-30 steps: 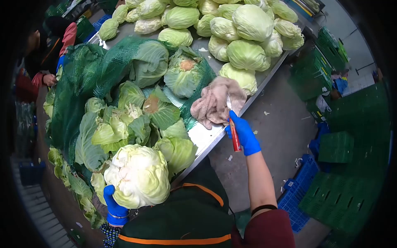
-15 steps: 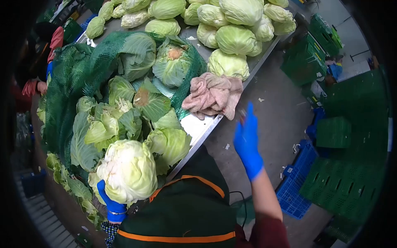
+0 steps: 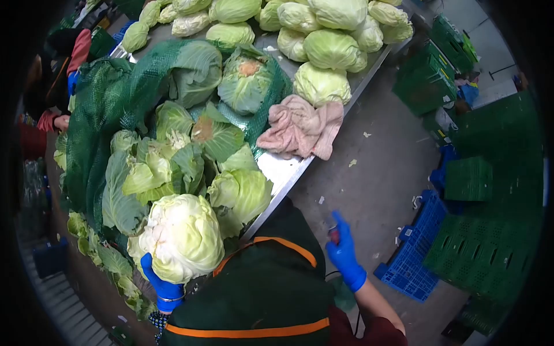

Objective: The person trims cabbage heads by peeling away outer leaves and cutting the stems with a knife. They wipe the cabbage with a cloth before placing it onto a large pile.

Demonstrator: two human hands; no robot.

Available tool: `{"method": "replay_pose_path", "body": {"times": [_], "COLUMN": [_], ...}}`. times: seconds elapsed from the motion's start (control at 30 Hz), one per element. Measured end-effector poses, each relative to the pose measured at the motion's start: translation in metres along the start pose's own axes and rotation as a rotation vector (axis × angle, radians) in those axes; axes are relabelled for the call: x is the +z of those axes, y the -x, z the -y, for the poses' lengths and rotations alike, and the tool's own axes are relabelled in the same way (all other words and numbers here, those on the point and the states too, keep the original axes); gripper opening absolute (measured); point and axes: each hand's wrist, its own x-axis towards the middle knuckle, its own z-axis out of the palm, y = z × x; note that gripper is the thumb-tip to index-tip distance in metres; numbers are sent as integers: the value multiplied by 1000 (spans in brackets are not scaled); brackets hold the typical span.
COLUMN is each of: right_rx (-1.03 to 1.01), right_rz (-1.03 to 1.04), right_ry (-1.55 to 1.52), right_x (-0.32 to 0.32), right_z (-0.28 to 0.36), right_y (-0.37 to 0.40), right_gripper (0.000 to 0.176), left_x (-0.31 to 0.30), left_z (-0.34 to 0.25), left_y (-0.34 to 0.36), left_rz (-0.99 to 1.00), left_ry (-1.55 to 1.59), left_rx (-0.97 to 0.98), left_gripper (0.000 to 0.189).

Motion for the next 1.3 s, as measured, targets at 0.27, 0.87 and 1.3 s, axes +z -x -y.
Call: {"method": "replay_pose_path", "body": {"times": [0.27, 0.87, 1.3], "right_rx": [-505, 299, -571], "right_rz": [-624, 610, 774], "right_ry": [343, -1072, 222], "right_x": [29, 69, 71], "right_z": [21, 210, 216], "right_y": [-231, -84, -120], "right_gripper": [48, 58, 46], "left_x": [49, 75, 56], "left_z": [9, 14, -21], "left_y": [-17, -27, 19], "left_rz": [18, -40, -321], "left_ry": [-141, -1086, -416], "left_rx": [-165, 671, 327], "left_gripper": [62, 89, 74]}}
